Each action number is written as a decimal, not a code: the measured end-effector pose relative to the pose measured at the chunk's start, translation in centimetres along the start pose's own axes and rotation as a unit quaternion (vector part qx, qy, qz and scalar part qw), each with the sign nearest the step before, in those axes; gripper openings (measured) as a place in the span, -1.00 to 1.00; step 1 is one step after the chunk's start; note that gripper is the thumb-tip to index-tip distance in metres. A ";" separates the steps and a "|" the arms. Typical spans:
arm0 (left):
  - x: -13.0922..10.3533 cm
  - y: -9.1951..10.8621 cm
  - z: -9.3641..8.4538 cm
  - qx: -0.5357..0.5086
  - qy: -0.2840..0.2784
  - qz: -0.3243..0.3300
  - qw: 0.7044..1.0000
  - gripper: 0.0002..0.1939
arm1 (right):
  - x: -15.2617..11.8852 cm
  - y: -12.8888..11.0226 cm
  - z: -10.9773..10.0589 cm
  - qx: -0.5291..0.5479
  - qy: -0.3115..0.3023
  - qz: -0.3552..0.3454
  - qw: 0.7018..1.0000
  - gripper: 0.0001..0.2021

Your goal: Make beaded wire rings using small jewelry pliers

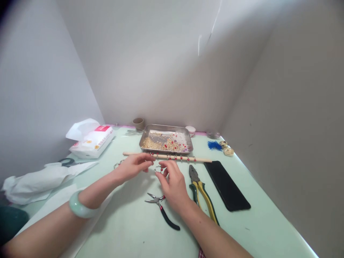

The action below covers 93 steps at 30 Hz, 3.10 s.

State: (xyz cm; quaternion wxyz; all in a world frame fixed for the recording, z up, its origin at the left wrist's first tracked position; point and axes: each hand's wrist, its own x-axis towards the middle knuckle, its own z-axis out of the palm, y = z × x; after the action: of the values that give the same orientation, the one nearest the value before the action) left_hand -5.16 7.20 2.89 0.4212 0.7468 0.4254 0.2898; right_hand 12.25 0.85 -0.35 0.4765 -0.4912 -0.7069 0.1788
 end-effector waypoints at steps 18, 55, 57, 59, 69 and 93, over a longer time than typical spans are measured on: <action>-2.2 0.5 2.5 -0.478 -0.062 -0.129 0.867 -0.74 | -0.3 -1.0 -0.3 0.034 -0.033 -0.042 0.998 -0.81; -2.6 1.2 1.5 -0.645 -0.144 -0.103 0.744 -0.39 | 0.2 -0.6 -0.2 0.206 -0.103 0.139 0.963 -0.84; -2.8 1.2 1.5 -0.659 -0.152 -0.092 0.731 -0.38 | 0.3 -0.6 -0.3 0.259 -0.118 0.175 0.942 -0.81; -2.9 1.3 1.5 -0.668 -0.159 -0.081 0.722 -0.38 | 0.4 -0.7 -0.4 0.308 -0.131 0.211 0.918 -0.79; -3.3 1.5 2.4 -0.646 -0.218 -0.028 0.731 -0.28 | 0.4 -1.6 -0.5 0.312 -0.200 0.223 0.902 -0.96; -3.0 1.9 2.0 -0.677 -0.200 -0.036 0.707 -0.35 | 0.0 -0.6 0.2 0.409 -0.094 0.246 0.874 -0.86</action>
State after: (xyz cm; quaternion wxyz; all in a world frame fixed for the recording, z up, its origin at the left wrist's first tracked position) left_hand -4.20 3.23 3.40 0.8989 0.2858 0.0472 0.3286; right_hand 11.75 0.57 0.01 0.5066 -0.3911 -0.4684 0.6090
